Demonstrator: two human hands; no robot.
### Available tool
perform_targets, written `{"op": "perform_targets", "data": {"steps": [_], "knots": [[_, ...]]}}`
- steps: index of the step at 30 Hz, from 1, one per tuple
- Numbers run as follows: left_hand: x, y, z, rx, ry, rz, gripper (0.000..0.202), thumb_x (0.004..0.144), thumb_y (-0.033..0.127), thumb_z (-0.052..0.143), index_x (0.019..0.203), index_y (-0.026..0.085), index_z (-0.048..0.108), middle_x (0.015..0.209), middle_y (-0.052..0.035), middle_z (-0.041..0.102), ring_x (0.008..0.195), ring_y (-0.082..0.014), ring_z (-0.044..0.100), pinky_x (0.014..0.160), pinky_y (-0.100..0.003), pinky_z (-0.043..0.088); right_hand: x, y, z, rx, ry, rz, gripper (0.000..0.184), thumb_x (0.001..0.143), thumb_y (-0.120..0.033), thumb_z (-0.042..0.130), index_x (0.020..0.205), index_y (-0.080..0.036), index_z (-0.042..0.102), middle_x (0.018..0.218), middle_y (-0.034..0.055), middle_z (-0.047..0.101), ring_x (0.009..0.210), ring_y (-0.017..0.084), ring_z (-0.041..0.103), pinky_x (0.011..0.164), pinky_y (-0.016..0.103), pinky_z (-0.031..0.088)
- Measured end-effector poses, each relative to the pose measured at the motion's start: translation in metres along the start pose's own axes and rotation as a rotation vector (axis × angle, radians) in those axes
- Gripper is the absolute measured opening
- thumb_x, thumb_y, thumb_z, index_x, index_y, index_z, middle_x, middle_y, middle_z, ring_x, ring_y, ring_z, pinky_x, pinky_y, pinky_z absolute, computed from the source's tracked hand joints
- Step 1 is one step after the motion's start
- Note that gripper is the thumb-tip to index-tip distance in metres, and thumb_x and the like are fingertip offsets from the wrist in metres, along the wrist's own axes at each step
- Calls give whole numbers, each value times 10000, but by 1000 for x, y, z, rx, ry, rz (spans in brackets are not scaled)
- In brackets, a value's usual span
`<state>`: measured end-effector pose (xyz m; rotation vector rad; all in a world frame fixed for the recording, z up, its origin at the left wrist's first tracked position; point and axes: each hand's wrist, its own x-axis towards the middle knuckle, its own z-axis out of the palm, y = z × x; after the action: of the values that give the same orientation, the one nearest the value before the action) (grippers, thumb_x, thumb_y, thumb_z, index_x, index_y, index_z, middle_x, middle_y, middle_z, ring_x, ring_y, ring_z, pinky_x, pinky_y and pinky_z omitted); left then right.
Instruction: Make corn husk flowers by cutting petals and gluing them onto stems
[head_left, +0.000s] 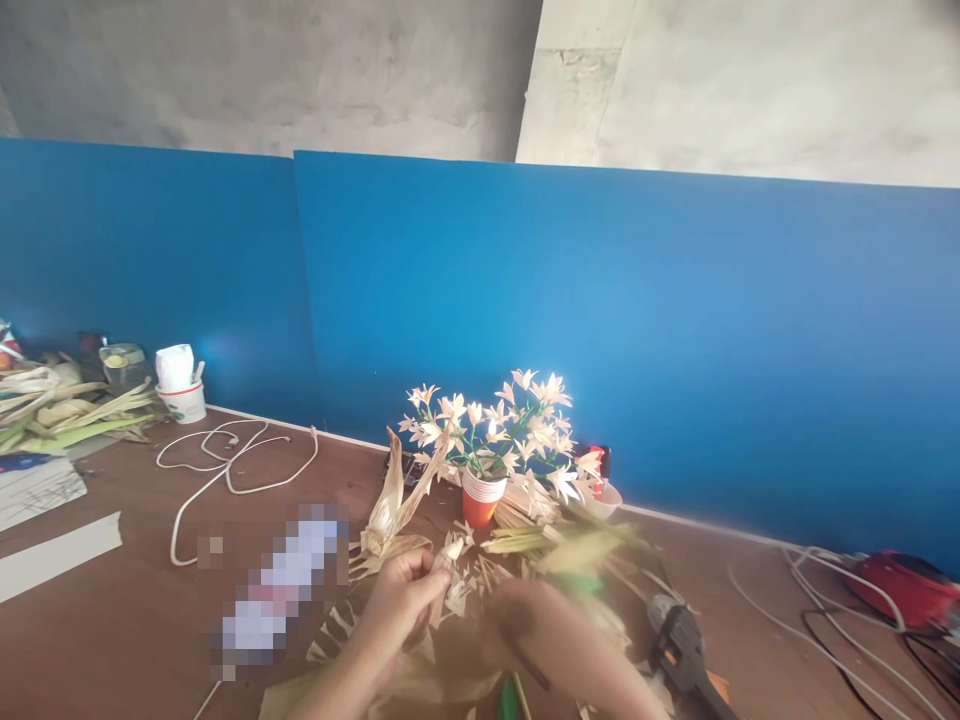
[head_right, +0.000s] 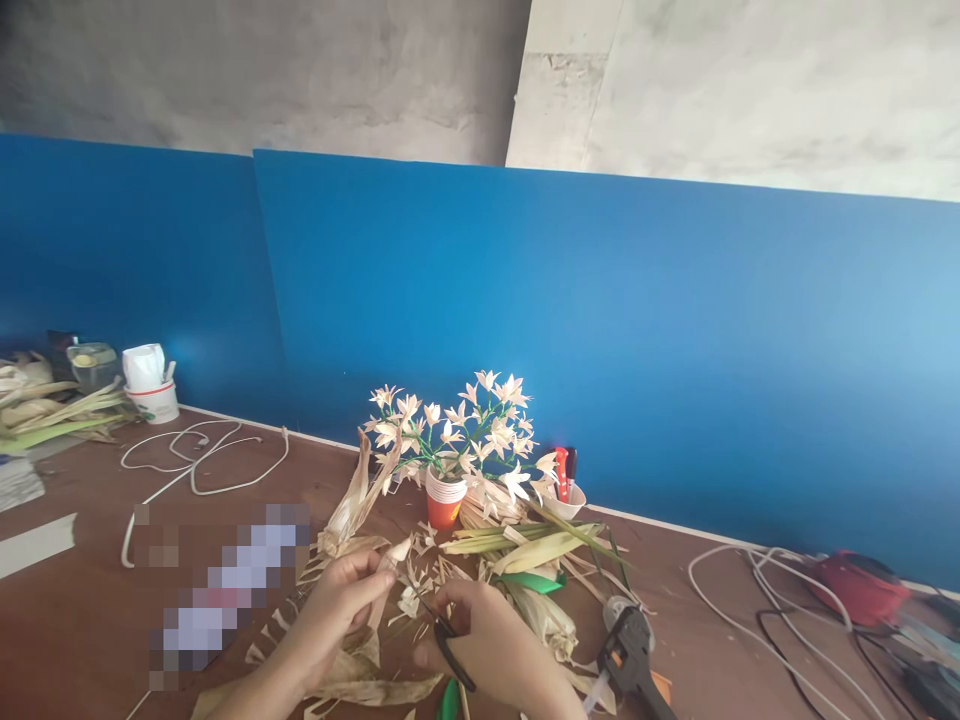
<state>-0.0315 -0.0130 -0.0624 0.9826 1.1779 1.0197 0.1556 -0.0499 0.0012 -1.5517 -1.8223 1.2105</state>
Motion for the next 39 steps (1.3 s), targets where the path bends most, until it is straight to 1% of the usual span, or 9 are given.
{"op": "perform_targets", "data": {"steps": [6, 11, 15, 18, 23, 28, 31, 36, 39], "knots": [[-15, 10, 4, -43, -135, -92, 251, 552, 319, 725, 532, 176, 519, 388, 106, 361, 361, -26, 208, 421, -206, 80, 6, 7, 3, 135, -21, 2, 118, 562, -160, 692, 663, -210, 656, 500, -62, 507, 472, 91, 340, 422, 206, 222], [-16, 11, 6, -49, -121, -141, 213, 512, 269, 705, 534, 170, 518, 425, 90, 421, 376, -24, 242, 430, -207, 96, 6, 6, 5, 177, -101, -37, 54, 613, -166, 637, 642, -201, 664, 517, -60, 523, 479, 89, 374, 449, 206, 248], [-12, 7, 1, -53, -127, -184, 208, 519, 274, 695, 554, 175, 515, 398, 105, 379, 373, -27, 210, 433, -215, 66, 7, 2, 7, 99, -141, -57, 128, 647, -159, 591, 520, -169, 611, 446, -69, 424, 458, 72, 328, 439, 203, 206], [-8, 4, -2, -62, -123, -199, 209, 527, 273, 699, 561, 176, 516, 385, 110, 358, 369, -28, 191, 436, -219, 44, 11, 6, 11, 30, -90, -47, 132, 644, -163, 608, 513, -161, 624, 422, -69, 402, 447, 71, 318, 429, 202, 207], [-5, 5, -4, -139, -126, -156, 231, 557, 301, 730, 591, 163, 547, 407, 102, 382, 376, -27, 221, 430, -200, 55, 22, 22, 20, 106, -6, -103, 48, 621, -186, 674, 632, -162, 713, 561, -30, 585, 545, 111, 466, 511, 203, 344], [-11, 12, -2, -316, -153, -40, 239, 573, 267, 765, 726, 150, 624, 543, 55, 541, 473, -58, 434, 458, -170, 251, 28, 24, 35, 412, 41, -122, 198, 646, -324, 711, 761, -163, 720, 598, -8, 603, 581, 139, 505, 552, 235, 399], [-14, 12, 0, -335, -195, -10, 224, 580, 254, 788, 655, 146, 607, 560, 38, 570, 506, -72, 477, 494, -181, 309, 29, 17, 44, 584, 159, -100, 267, 631, -381, 734, 779, -162, 698, 573, -14, 563, 571, 137, 493, 537, 235, 401], [-12, 5, 4, -283, -199, -2, 259, 586, 319, 812, 623, 130, 639, 537, 16, 584, 506, -81, 489, 501, -186, 320, 33, 14, 50, 663, 371, -126, 223, 564, -306, 739, 721, -168, 660, 554, -28, 534, 511, 113, 446, 465, 211, 356], [-12, 3, 5, -290, -156, -15, 299, 571, 361, 827, 614, 131, 641, 489, 29, 548, 458, -58, 417, 443, -170, 243, 35, 17, 51, 693, 446, -152, 185, 562, -265, 680, 724, -183, 643, 538, -38, 518, 498, 114, 434, 454, 210, 353]]}}
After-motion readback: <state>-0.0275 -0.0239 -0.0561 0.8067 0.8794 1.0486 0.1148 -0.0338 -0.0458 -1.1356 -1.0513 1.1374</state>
